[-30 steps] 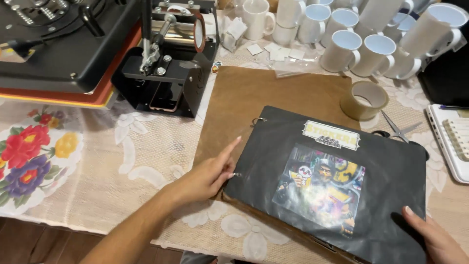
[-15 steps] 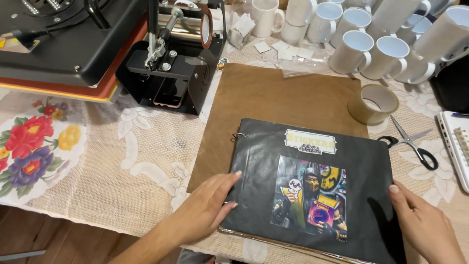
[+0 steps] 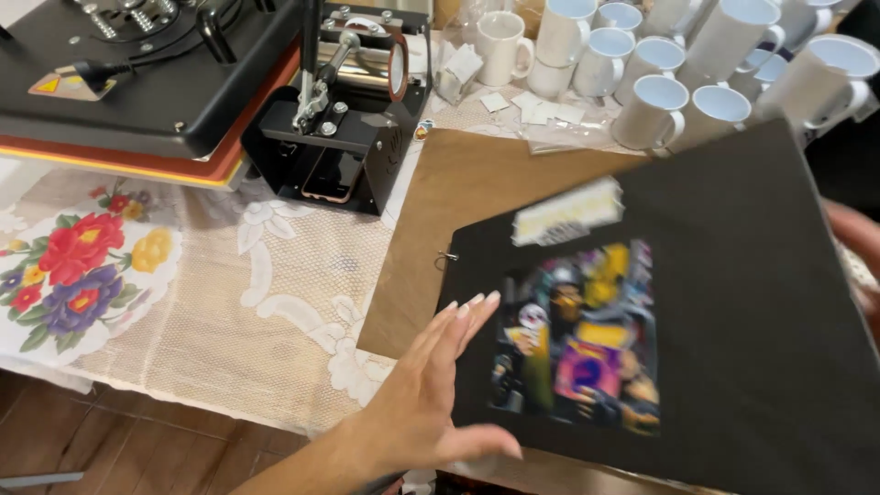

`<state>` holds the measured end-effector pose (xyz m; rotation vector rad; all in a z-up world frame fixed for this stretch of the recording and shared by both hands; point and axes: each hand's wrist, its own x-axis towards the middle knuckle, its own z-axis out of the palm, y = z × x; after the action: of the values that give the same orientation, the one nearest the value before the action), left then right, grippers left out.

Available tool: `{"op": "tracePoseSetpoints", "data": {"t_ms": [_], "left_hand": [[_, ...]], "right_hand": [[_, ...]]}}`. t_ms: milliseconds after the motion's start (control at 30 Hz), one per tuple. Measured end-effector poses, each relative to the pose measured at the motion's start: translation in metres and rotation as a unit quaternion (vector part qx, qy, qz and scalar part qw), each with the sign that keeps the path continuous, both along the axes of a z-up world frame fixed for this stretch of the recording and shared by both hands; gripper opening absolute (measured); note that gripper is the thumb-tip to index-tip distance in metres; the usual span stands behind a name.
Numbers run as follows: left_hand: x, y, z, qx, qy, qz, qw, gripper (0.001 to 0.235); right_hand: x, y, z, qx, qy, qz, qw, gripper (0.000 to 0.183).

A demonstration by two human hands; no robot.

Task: Peeling decorative stickers from backing sheets and placing them into a sticker album, including occasional trimming with scissors.

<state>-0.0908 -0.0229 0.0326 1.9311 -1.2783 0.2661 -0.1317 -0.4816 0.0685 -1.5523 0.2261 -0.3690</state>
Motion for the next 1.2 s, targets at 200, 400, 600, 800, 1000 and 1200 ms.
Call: {"op": "tracePoseSetpoints", "data": {"t_ms": [200,400,600,800,1000,1200], "left_hand": [[-0.011,0.036,-0.032,-0.070,0.384,-0.048,0.919,0.061],[0.008,0.090,-0.006,-0.374,-0.005,0.464,0.803,0.080],[0.017,0.116,-0.036,-0.419,-0.037,0.443,0.792,0.066],[0.034,0.153,-0.105,-0.473,0.085,0.478,0.735,0.062],[0.043,0.154,-0.108,-0.384,0.304,0.658,0.572,0.042],[0.044,0.172,-0.125,-0.120,-0.101,0.691,0.705,0.118]], "right_hand": [[0.029,0.251,0.151,-0.173,-0.140,0.430,0.875,0.069],[0.045,0.242,0.107,-0.416,-0.098,0.468,0.774,0.085],[0.002,0.145,-0.005,-0.581,-0.054,0.254,0.772,0.065],[-0.066,0.089,-0.088,-0.598,0.000,0.304,0.742,0.109],[-0.084,0.081,-0.117,-0.720,-0.103,0.248,0.640,0.089],[-0.102,0.050,-0.133,-0.765,-0.150,0.305,0.546,0.061]]}}
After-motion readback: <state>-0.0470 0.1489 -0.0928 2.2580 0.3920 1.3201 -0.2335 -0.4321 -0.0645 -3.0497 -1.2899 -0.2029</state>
